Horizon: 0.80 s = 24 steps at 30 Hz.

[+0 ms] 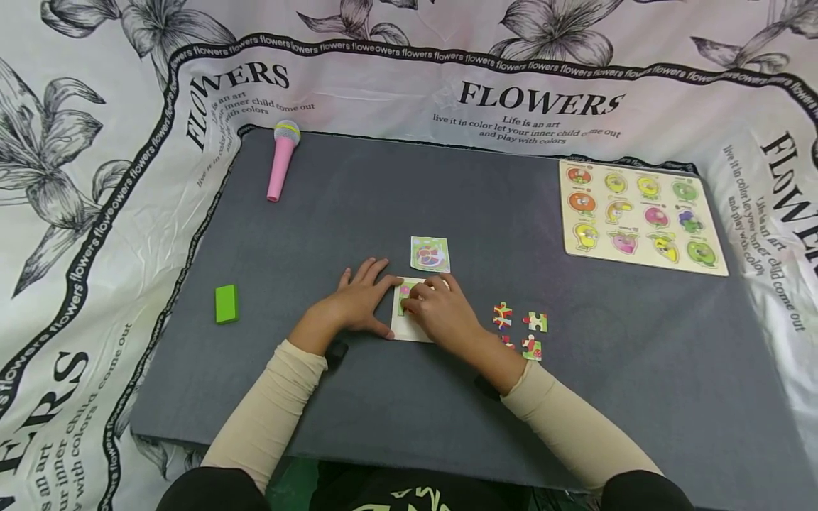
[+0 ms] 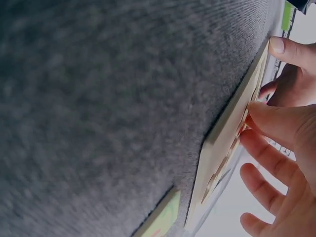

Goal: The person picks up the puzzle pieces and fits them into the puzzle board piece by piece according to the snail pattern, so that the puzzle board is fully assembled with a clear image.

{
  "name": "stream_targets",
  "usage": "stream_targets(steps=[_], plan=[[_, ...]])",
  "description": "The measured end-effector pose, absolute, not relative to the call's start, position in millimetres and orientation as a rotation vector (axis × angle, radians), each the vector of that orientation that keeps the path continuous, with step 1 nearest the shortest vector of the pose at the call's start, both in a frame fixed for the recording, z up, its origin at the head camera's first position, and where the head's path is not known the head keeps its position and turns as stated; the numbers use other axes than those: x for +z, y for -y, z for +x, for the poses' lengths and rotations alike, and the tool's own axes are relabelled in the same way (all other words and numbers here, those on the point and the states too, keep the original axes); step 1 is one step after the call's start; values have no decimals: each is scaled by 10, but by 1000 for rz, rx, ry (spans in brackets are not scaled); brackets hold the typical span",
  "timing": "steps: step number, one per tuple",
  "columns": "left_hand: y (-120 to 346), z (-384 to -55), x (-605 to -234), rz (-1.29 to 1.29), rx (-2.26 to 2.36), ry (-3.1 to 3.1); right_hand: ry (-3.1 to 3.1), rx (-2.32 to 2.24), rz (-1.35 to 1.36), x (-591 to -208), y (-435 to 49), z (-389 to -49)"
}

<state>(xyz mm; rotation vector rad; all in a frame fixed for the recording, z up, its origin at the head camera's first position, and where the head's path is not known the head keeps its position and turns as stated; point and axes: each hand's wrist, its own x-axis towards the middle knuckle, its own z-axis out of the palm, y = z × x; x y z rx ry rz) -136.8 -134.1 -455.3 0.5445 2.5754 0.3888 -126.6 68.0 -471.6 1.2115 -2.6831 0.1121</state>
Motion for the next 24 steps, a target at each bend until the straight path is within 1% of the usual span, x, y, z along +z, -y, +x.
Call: stream_targets(steps=[5,11,20,24], plan=[[1274,-1370,-4560,572,429,-2568,2697,126,1235,-4696,-796,-1237],[1346,-1321,-4579,526,432,-2596,2783,241,1220,-4586,-952,-1253],[1353,-1310,-4559,539,478,-2590,2903,383,963,-4521,-1800,-1236],[1326,-1318,-4563,559,467,-2595,2958,390,908,-4546,-2074,-1187]])
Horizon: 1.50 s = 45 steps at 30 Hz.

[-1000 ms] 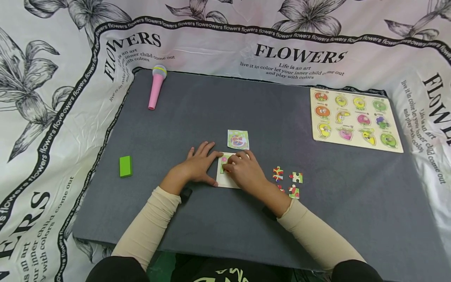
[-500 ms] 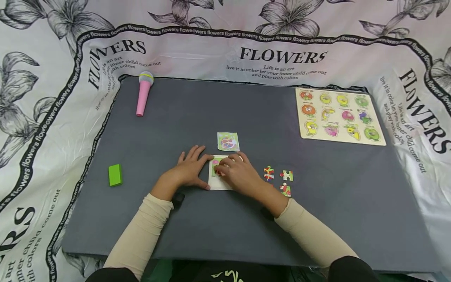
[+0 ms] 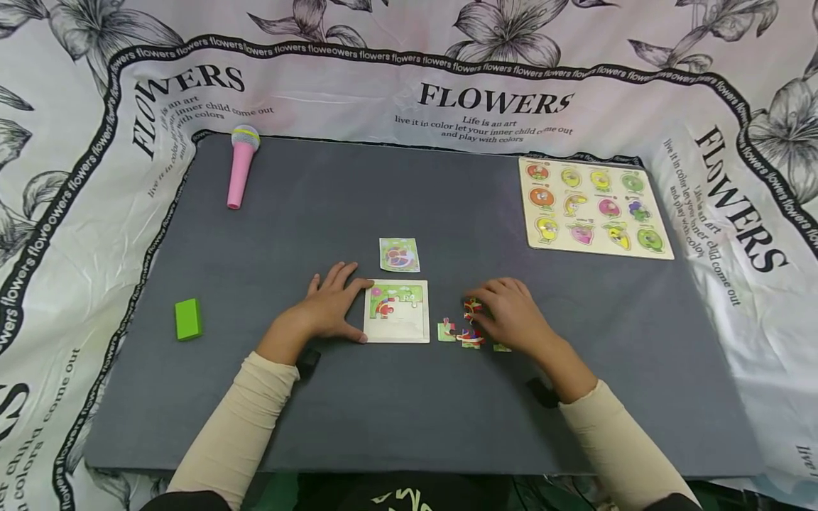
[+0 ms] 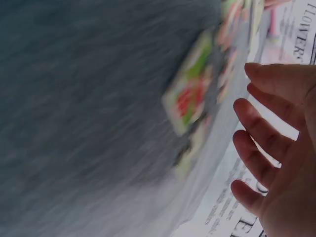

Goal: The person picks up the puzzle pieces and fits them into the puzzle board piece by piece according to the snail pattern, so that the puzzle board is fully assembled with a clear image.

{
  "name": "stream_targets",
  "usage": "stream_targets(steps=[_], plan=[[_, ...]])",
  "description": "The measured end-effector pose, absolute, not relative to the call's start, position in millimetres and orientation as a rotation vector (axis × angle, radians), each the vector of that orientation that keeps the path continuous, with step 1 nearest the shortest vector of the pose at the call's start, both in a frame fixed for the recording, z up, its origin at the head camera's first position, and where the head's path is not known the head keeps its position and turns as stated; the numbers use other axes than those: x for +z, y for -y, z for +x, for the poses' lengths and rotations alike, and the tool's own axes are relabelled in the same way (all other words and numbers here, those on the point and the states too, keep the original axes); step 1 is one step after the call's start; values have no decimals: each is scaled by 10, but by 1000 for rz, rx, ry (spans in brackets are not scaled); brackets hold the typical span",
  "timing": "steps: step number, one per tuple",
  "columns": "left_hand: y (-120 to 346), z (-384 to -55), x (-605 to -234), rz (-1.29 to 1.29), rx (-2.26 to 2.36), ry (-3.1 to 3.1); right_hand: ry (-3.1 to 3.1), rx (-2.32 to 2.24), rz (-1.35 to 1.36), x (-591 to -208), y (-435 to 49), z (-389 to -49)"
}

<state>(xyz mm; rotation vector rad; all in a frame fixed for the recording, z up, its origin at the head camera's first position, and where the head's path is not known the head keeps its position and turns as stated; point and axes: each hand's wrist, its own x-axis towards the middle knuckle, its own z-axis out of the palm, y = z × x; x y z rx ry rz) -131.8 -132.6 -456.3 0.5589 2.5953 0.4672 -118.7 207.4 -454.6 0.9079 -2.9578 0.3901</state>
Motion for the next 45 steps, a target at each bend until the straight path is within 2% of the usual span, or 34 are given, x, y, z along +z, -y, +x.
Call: stream_targets(steps=[10,22,37,45], plan=[[1404,-1298,-4531,527,476,-2595,2930,443,944,-4663,-2109,-1185],[1410,-1296,-4522,539,487,-2569,2908,446,969,-4618,-1993,-1208],[1331,-1329,-4543,552,470,-2553,2772,372,1244,-4614,-1244,-1281],[1364,-1337,-4532,544,445,-2570,2758,346,1272,-4668,-1067,-1307]])
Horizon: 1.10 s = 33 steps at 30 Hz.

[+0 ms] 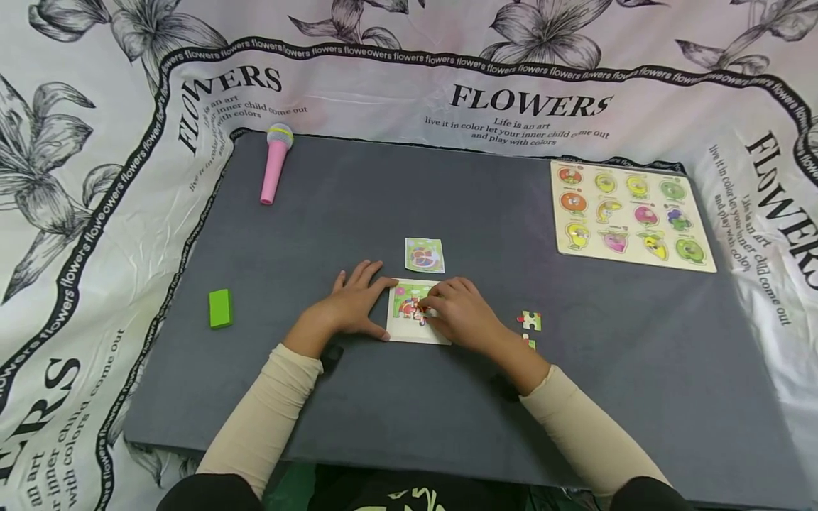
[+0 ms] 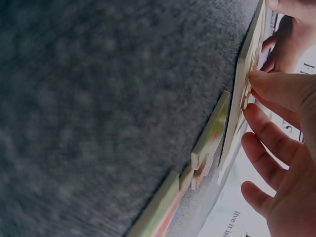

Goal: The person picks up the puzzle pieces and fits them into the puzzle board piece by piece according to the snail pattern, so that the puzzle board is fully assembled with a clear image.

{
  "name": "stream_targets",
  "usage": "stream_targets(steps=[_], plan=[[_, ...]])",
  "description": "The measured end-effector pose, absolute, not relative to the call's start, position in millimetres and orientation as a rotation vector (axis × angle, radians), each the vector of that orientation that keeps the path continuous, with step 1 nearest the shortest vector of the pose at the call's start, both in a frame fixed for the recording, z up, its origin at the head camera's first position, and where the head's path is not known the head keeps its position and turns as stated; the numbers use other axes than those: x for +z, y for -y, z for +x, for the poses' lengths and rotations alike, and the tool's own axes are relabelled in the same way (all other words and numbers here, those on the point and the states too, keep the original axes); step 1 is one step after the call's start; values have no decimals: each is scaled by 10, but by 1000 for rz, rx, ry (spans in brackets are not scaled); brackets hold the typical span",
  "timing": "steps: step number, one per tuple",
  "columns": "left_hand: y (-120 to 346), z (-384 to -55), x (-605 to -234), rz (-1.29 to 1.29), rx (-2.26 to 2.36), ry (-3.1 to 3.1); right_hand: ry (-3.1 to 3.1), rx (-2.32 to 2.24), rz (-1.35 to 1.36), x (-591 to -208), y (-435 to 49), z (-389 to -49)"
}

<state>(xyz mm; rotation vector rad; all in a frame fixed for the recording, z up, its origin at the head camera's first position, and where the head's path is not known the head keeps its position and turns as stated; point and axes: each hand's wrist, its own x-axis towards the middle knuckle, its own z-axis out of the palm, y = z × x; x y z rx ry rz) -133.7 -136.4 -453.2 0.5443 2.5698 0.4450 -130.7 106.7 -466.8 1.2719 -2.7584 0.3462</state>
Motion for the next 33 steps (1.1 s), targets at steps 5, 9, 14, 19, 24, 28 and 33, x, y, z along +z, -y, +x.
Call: stream_targets(steps=[5,9,14,19,24,28,33], plan=[[1341,-1352,-4524,542,464,-2573,2708,349,1276,-4660,-1070,-1308],[1317,-1361,-4528,545,460,-2570,2695,322,1272,-4661,-1079,-1301],[1289,-1362,-4533,551,456,-2574,2754,306,1255,-4635,-1126,-1283],[1259,-1357,-4541,556,457,-2572,2839,378,1184,-4577,-1323,-1271],[1255,-1346,-4541,546,464,-2563,2889,444,1059,-4514,-1678,-1260],[1288,-1336,-4540,539,462,-2565,2935,449,941,-4490,-1984,-1245],[1337,-1333,-4547,540,463,-2577,2957,436,838,-4518,-2308,-1205]])
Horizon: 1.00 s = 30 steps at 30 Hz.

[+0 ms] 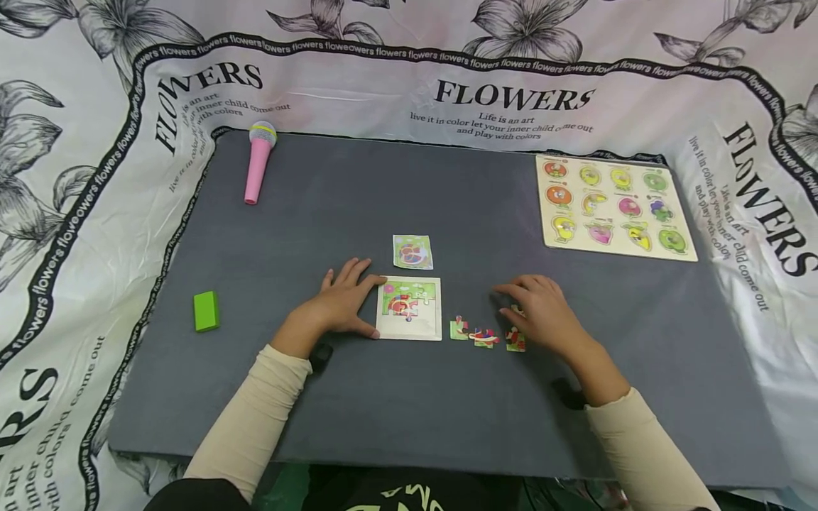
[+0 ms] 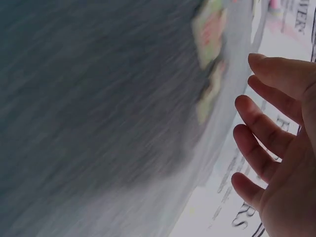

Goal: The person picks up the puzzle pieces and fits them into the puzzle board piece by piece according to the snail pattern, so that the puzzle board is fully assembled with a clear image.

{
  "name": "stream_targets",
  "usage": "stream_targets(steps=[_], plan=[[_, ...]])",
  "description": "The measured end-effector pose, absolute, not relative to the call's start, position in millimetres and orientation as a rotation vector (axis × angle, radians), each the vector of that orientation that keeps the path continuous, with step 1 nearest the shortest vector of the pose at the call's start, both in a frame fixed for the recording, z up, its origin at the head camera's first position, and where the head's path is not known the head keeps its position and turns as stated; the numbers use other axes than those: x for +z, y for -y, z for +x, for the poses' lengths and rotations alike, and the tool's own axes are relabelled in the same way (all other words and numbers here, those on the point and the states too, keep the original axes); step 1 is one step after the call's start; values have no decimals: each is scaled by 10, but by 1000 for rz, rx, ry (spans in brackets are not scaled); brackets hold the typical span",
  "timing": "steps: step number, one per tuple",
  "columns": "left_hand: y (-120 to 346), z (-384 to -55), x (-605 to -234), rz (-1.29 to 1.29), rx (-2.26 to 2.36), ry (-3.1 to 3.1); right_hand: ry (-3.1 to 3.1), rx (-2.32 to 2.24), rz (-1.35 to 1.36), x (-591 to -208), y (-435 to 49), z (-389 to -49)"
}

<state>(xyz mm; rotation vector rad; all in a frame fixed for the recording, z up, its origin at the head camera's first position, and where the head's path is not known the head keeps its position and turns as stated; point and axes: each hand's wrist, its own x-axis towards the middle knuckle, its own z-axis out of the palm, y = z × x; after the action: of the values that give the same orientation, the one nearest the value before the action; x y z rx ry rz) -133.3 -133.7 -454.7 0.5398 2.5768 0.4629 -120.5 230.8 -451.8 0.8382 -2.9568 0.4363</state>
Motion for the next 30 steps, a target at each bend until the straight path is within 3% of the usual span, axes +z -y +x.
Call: stream_targets(steps=[8,30], plan=[[1366,-1331,-4532,528,473,-2580,2975,462,795,-4606,-2533,-1136],[1336,-1331,-4538,539,460,-2565,2941,466,837,-4615,-2583,-1106]])
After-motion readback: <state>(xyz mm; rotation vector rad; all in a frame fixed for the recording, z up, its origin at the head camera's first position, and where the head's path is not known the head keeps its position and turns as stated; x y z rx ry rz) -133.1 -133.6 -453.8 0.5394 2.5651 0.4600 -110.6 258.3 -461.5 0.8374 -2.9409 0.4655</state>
